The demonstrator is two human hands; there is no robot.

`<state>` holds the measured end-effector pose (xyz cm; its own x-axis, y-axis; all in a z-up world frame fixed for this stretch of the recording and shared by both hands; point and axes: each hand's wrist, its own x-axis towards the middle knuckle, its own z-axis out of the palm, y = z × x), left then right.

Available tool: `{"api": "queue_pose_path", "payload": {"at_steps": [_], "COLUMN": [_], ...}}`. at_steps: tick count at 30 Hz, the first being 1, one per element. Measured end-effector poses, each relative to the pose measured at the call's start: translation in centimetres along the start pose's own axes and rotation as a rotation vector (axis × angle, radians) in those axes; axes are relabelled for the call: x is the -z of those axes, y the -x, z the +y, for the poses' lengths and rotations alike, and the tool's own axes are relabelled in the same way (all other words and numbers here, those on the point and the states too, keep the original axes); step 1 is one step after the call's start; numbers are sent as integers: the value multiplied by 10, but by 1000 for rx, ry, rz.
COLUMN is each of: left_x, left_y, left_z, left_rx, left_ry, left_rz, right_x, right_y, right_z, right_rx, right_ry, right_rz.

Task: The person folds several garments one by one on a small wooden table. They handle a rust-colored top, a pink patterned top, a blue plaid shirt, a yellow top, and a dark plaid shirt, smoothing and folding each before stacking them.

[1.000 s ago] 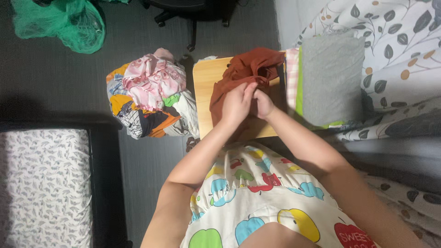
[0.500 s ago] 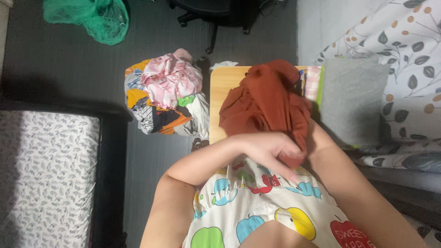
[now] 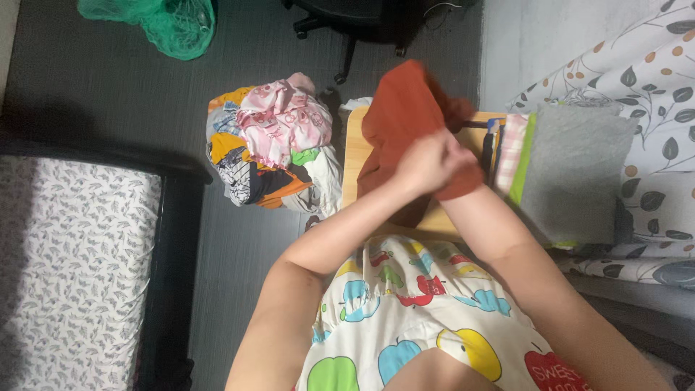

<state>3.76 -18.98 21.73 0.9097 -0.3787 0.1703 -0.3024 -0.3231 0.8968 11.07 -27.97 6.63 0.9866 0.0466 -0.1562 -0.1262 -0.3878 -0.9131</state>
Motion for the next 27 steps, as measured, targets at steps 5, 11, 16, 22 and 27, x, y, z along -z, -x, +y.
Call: {"api": "queue_pose_path", "payload": {"at_steps": [5,11,16,22,27], "left_x": [0,59,100,93,69], "left_y": [63,40,1,21,27], "left_z": [65,32,-32,-51,-50], "left_rx": [252,67,34,-160,-81], "left_ry": [942,864,-126,-660,-329], "left_rz": [-1023,-1081,-118,519,421], "right_x": [-12,-31,-43,-46,-48], "right_y": [2,-2,3,11,8], "right_z": [2,6,11,2,-12], "right_rx": [-8,-13,-31,-41,-23], "right_ry": [-26,-112,-192,-214,-185], "right_rz": [-1,-2,-25,-66,-84]}}
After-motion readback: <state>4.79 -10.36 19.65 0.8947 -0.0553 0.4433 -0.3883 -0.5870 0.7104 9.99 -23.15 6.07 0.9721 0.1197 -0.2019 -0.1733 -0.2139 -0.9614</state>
